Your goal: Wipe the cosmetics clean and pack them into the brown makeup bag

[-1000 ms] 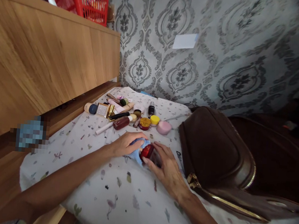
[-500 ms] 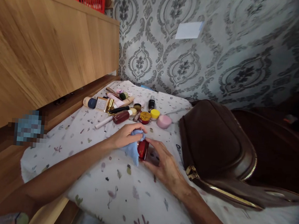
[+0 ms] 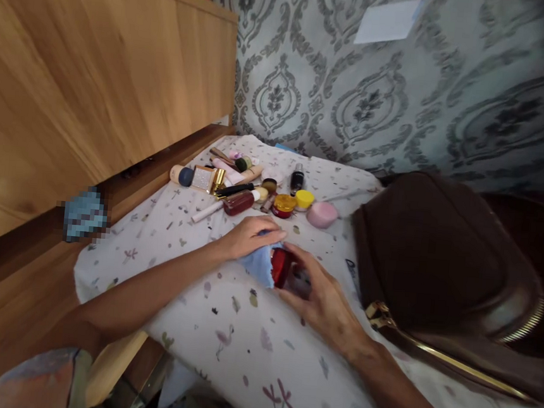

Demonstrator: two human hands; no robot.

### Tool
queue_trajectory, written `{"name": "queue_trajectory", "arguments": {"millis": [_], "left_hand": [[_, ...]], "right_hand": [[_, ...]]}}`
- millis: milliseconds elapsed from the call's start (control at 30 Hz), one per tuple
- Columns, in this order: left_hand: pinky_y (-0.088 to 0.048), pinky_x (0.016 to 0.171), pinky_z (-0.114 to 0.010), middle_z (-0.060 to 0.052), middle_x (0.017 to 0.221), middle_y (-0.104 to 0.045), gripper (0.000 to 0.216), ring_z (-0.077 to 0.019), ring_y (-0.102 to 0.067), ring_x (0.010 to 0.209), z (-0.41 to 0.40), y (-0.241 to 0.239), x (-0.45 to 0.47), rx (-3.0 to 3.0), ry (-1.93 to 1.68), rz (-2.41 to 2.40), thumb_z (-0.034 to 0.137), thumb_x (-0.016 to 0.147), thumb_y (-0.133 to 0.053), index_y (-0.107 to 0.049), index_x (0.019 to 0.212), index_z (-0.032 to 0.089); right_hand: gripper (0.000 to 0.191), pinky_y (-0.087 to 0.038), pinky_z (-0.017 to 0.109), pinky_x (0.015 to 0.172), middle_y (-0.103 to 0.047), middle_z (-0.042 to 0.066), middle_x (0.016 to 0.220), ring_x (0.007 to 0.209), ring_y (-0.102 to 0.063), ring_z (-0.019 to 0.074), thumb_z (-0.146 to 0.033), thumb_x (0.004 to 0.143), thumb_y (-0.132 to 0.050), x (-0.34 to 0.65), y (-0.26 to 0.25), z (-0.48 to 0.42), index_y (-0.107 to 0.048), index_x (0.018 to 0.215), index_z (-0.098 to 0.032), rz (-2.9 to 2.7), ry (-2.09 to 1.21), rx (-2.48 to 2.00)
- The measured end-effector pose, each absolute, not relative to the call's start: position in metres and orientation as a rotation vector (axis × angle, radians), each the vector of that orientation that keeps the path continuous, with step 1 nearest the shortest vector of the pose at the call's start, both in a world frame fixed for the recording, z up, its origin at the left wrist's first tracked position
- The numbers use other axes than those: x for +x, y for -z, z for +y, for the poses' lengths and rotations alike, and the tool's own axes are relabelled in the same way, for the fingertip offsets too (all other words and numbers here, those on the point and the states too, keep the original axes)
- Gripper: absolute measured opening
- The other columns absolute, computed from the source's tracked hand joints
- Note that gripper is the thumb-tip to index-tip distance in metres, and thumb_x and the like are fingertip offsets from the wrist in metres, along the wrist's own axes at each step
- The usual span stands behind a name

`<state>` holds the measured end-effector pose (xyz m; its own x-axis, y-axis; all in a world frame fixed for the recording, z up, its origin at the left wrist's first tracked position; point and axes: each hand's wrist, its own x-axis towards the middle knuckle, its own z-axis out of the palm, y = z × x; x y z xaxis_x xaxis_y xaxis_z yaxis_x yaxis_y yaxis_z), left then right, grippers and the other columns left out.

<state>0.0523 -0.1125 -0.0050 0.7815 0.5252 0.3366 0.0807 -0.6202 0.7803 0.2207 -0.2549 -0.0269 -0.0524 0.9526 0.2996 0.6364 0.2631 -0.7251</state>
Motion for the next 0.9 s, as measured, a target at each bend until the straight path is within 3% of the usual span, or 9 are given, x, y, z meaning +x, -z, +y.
{"name": "queue_trajectory", "arguments": {"millis": [167, 267, 367, 433, 533, 667, 900], "left_hand": [[-0.047, 0.093, -0.032, -0.007, 0.094, -0.068, 0.046, -0.0203, -0.063, 0.096, -0.104, 0.008, 0.048, 2.172, -0.592, 0.405, 0.048, 0.103, -0.042, -0.068, 0.087, 0.014], [-0.045, 0.103, -0.03, -0.008, 0.121, -0.069, 0.036, -0.0212, -0.062, 0.116, -0.104, 0.004, 0.045, 2.196, -0.481, 0.36, 0.044, 0.099, -0.055, -0.068, 0.117, 0.016], [-0.043, 0.107, -0.03, -0.01, 0.134, -0.064, 0.053, -0.0223, -0.059, 0.124, -0.106, -0.002, 0.044, 2.265, -0.406, 0.355, 0.044, 0.088, -0.072, -0.061, 0.132, 0.017], [-0.045, 0.103, -0.031, -0.009, 0.127, -0.066, 0.054, -0.023, -0.061, 0.119, -0.109, -0.003, 0.045, 2.324, -0.392, 0.384, 0.048, 0.085, -0.073, -0.062, 0.129, 0.018], [-0.046, 0.096, -0.031, -0.008, 0.118, -0.069, 0.043, -0.0222, -0.063, 0.111, -0.113, -0.002, 0.047, 2.367, -0.447, 0.409, 0.052, 0.093, -0.062, -0.065, 0.12, 0.019], [-0.045, 0.092, -0.028, -0.005, 0.111, -0.069, 0.031, -0.0195, -0.064, 0.105, -0.119, -0.001, 0.049, 2.357, -0.504, 0.45, 0.047, 0.099, -0.052, -0.066, 0.108, 0.021], [-0.045, 0.083, -0.024, -0.002, 0.094, -0.068, 0.025, -0.0165, -0.064, 0.092, -0.124, -0.002, 0.05, 2.289, -0.599, 0.521, 0.037, 0.102, -0.049, -0.066, 0.099, 0.018]], "right_hand": [[0.067, -0.056, 0.05, 0.101, -0.07, 0.012, 0.127, 0.112, -0.07, 0.0332, -0.054, 0.075, -0.079, 0.221, 0.029, -0.248, -0.06, 0.132, -0.024, -1.536, -0.689, -1.41], [0.071, -0.057, 0.046, 0.103, -0.069, 0.013, 0.129, 0.115, -0.069, 0.0317, -0.053, 0.069, -0.083, 0.22, 0.03, -0.244, -0.059, 0.129, -0.025, -1.368, -0.842, -1.36], [0.073, -0.058, 0.042, 0.102, -0.07, 0.012, 0.13, 0.115, -0.07, 0.0302, -0.054, 0.065, -0.085, 0.221, 0.031, -0.241, -0.058, 0.127, -0.026, -1.295, -0.901, -1.351], [0.072, -0.059, 0.043, 0.101, -0.069, 0.012, 0.13, 0.113, -0.07, 0.0303, -0.056, 0.067, -0.081, 0.222, 0.032, -0.242, -0.058, 0.128, -0.025, -1.338, -0.842, -1.403], [0.069, -0.061, 0.048, 0.094, -0.071, 0.012, 0.126, 0.105, -0.072, 0.0314, -0.059, 0.073, -0.072, 0.225, 0.031, -0.243, -0.059, 0.13, -0.025, -1.507, -0.623, -1.554], [0.067, -0.064, 0.046, 0.079, -0.074, 0.011, 0.113, 0.089, -0.073, 0.0297, -0.059, 0.077, -0.067, 0.23, 0.03, -0.244, -0.059, 0.132, -0.022, -1.685, -0.384, -1.626], [0.067, -0.063, 0.044, 0.087, -0.068, 0.015, 0.121, 0.101, -0.072, 0.03, -0.064, 0.087, -0.057, 0.228, 0.042, -0.242, -0.053, 0.137, -0.019, -1.923, -0.032, -1.516]]}}
